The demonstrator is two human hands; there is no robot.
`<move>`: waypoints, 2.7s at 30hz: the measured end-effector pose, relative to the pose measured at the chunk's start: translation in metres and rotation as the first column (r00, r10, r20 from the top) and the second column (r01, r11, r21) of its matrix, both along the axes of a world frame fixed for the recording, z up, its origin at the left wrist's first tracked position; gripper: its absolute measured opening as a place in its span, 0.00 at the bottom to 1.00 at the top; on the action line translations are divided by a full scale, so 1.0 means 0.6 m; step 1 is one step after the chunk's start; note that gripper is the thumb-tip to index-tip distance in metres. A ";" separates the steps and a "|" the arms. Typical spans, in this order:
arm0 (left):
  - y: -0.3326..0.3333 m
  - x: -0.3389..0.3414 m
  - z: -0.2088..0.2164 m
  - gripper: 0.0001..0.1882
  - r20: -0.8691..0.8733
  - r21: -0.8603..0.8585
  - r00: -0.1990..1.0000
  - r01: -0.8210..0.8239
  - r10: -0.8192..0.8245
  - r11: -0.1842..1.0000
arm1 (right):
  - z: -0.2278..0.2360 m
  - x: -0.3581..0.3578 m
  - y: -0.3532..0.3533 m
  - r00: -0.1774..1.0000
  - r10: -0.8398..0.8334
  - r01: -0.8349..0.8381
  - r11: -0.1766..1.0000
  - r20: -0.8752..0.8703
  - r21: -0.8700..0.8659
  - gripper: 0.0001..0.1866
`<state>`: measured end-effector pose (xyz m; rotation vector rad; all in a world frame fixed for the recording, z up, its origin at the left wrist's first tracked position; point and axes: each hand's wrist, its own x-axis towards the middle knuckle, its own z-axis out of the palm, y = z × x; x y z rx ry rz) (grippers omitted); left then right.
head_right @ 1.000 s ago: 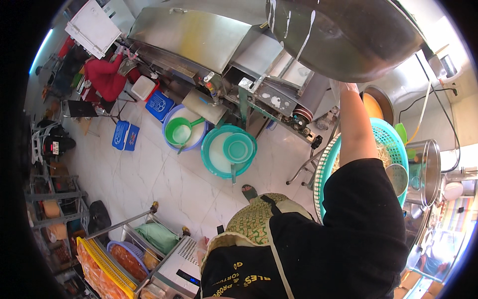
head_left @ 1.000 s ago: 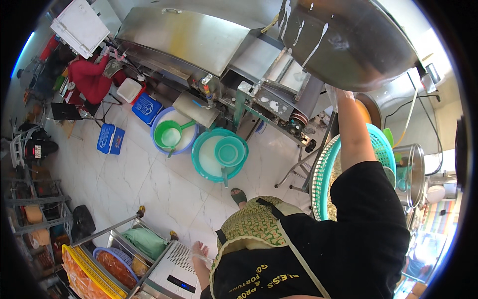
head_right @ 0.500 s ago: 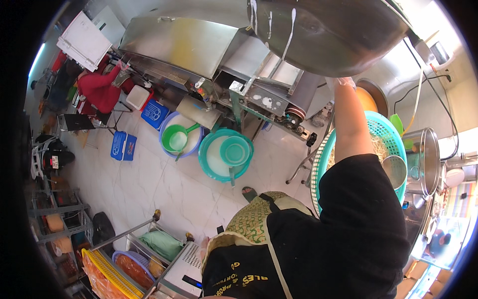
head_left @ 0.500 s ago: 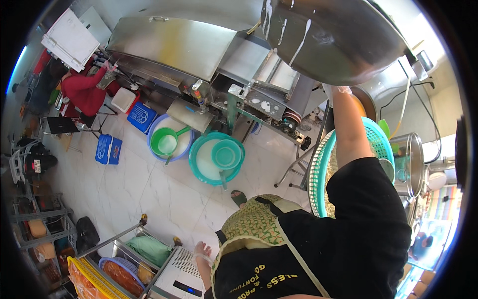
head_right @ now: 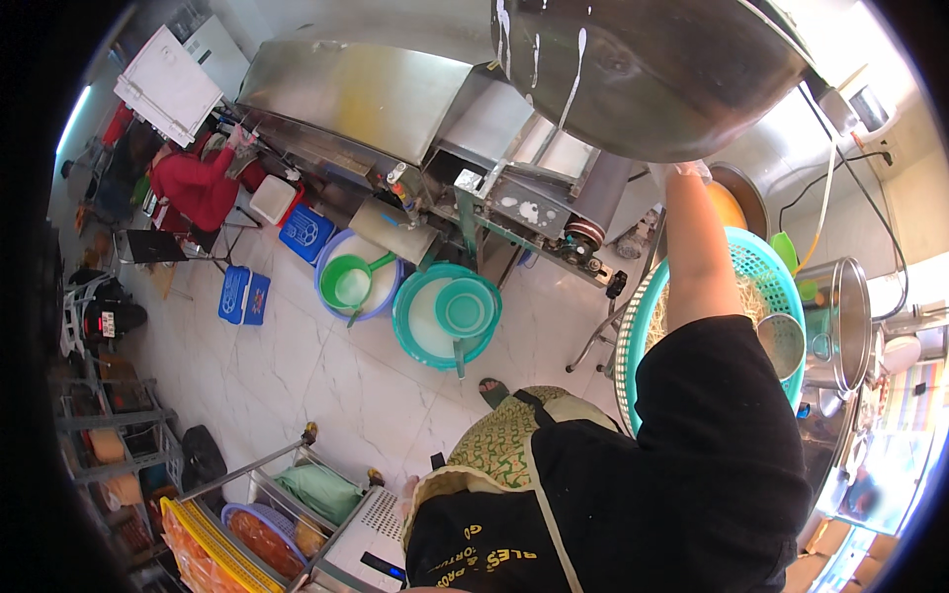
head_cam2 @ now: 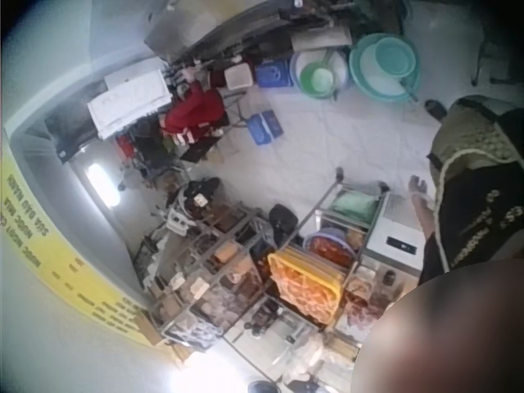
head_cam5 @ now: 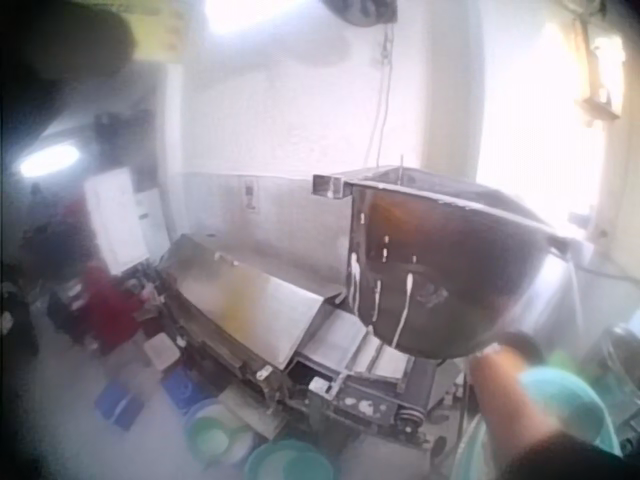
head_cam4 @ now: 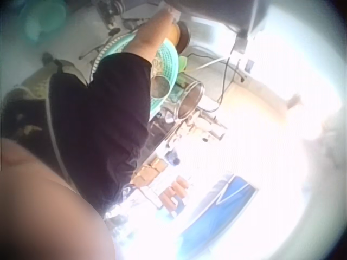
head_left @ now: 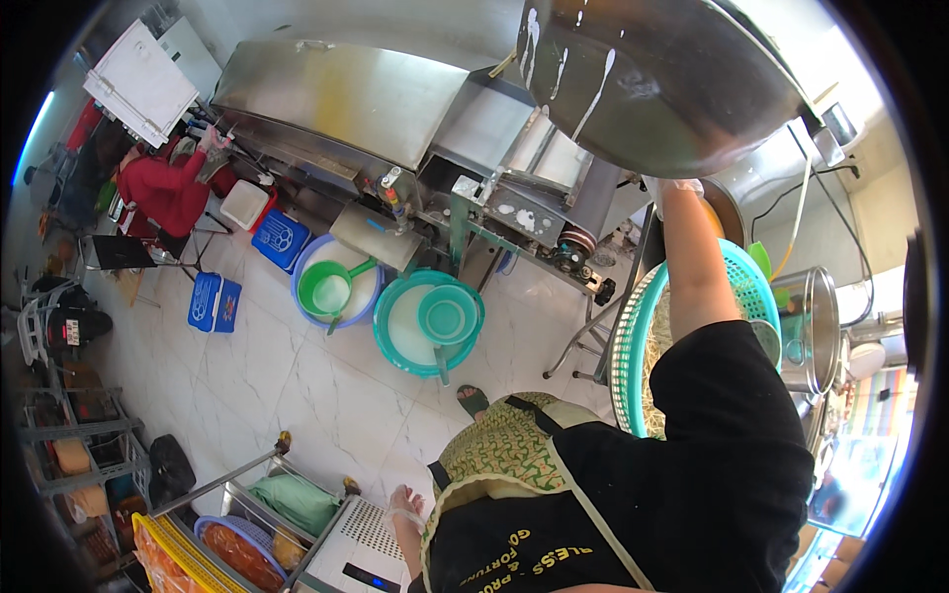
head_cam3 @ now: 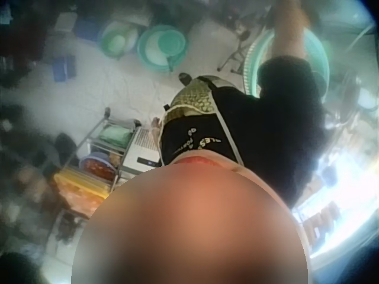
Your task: The person assembles food boxes by placing bean sprouts, greens, and sliced fried items into cardboard containers. They use scissors to cut the fried items and arrange them with other ingredients before closing the boxes.
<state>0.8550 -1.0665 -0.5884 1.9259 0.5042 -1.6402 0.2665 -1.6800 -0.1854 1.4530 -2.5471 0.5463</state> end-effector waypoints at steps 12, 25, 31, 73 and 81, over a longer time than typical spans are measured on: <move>0.012 -0.001 0.013 0.25 -0.018 -0.010 0.996 -0.092 0.091 0.996 | 0.001 -0.005 -0.002 1.000 -0.001 0.001 1.000 -0.001 0.013 0.21; -0.026 -0.026 0.075 0.26 0.144 -0.053 0.970 -0.190 0.196 0.980 | 0.006 -0.007 -0.003 1.000 -0.010 0.010 1.000 0.000 0.017 0.21; -0.021 -0.024 0.055 0.30 0.123 -0.068 0.980 -0.148 0.155 0.987 | 0.009 -0.009 -0.003 1.000 -0.019 0.019 0.999 0.001 0.026 0.21; -0.014 -0.001 -0.018 0.24 0.033 -0.019 0.992 -0.121 0.122 0.992 | 0.033 -0.020 -0.005 0.999 -0.032 0.033 0.998 -0.015 0.049 0.22; -0.008 -0.001 -0.025 0.23 0.022 -0.039 0.994 -0.106 0.107 0.994 | 0.036 -0.017 -0.004 1.000 -0.025 0.026 0.998 -0.016 0.053 0.22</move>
